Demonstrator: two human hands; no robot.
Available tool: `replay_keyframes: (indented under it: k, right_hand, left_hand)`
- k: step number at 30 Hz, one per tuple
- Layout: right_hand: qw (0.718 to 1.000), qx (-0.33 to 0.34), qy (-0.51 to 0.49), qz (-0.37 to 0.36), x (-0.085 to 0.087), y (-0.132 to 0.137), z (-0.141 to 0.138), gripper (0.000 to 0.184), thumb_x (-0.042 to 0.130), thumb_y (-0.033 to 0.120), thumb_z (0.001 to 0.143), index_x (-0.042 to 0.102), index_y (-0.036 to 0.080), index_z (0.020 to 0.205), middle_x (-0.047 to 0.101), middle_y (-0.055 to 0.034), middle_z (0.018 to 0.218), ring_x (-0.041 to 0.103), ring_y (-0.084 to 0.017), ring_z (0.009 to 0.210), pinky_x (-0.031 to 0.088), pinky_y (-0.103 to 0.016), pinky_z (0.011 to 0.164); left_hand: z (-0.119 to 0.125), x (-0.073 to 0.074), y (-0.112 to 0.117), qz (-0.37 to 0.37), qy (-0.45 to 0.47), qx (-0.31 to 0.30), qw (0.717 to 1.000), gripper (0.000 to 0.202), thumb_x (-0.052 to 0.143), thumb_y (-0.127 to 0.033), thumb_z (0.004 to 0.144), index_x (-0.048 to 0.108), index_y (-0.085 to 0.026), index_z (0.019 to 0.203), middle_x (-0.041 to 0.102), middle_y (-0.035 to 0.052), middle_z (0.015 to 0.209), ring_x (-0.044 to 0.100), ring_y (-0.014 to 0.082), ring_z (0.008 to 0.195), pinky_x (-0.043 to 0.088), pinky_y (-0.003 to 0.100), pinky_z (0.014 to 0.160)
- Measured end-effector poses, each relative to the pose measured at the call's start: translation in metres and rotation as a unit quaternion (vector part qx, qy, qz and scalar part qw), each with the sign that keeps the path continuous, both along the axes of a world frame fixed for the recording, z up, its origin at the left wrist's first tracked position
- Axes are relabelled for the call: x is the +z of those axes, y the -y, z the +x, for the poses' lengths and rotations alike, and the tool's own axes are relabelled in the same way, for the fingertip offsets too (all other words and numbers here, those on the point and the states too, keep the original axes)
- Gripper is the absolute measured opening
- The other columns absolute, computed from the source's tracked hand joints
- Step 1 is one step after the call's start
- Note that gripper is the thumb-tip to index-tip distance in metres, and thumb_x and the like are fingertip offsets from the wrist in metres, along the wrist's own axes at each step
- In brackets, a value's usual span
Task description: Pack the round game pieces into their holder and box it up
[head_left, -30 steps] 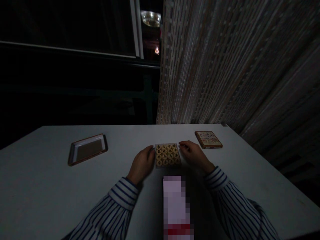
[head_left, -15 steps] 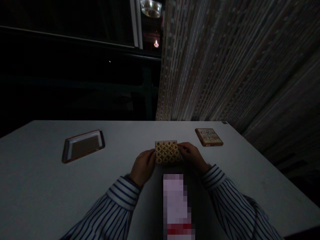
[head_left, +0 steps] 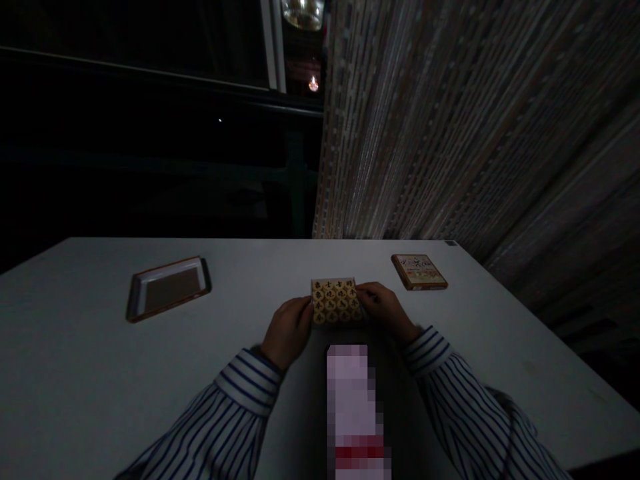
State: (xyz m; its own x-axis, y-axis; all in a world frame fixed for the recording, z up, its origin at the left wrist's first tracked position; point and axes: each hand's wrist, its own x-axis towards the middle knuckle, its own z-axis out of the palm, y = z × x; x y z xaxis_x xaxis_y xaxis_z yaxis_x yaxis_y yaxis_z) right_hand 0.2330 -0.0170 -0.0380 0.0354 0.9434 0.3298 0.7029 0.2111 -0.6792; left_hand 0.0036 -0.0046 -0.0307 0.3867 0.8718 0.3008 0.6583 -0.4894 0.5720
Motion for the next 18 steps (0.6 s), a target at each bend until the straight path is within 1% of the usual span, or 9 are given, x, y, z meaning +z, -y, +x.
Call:
replay_keyframes:
  k: [4, 12, 18]
  right_hand:
    - [1.0, 0.0, 0.002, -0.004, 0.001, 0.0, -0.001, 0.022, 0.051, 0.025, 0.081, 0.064, 0.016, 0.095, 0.065, -0.0075, 0.096, 0.06, -0.015, 0.086, 0.047, -0.027, 0.08]
    - [1.0, 0.014, -0.008, 0.026, -0.009, -0.005, 0.003, 0.02, 0.053, 0.024, 0.079, 0.066, 0.018, 0.093, 0.066, -0.0073, 0.093, 0.061, -0.016, 0.083, 0.049, -0.031, 0.076]
    - [0.999, 0.019, -0.004, 0.03, -0.009, -0.005, 0.004, 0.02, 0.053, 0.023, 0.079, 0.066, 0.017, 0.094, 0.065, -0.008, 0.093, 0.061, -0.017, 0.083, 0.049, -0.032, 0.077]
  left_hand:
    - [0.001, 0.001, 0.001, -0.001, -0.005, 0.001, 1.0, 0.037, 0.033, -0.031, 0.088, 0.058, -0.014, 0.109, 0.063, 0.0087, 0.108, 0.055, 0.0187, 0.102, 0.041, 0.032, 0.093]
    - [0.0, -0.007, -0.003, 0.023, 0.018, -0.016, 0.999, 0.035, 0.035, -0.03, 0.087, 0.059, -0.014, 0.108, 0.064, 0.0097, 0.105, 0.057, 0.0201, 0.099, 0.043, 0.036, 0.09]
    - [0.001, -0.008, -0.004, 0.022, 0.01, -0.011, 1.0, 0.037, 0.034, -0.031, 0.088, 0.059, -0.013, 0.108, 0.064, 0.0104, 0.104, 0.056, 0.0205, 0.099, 0.042, 0.037, 0.091]
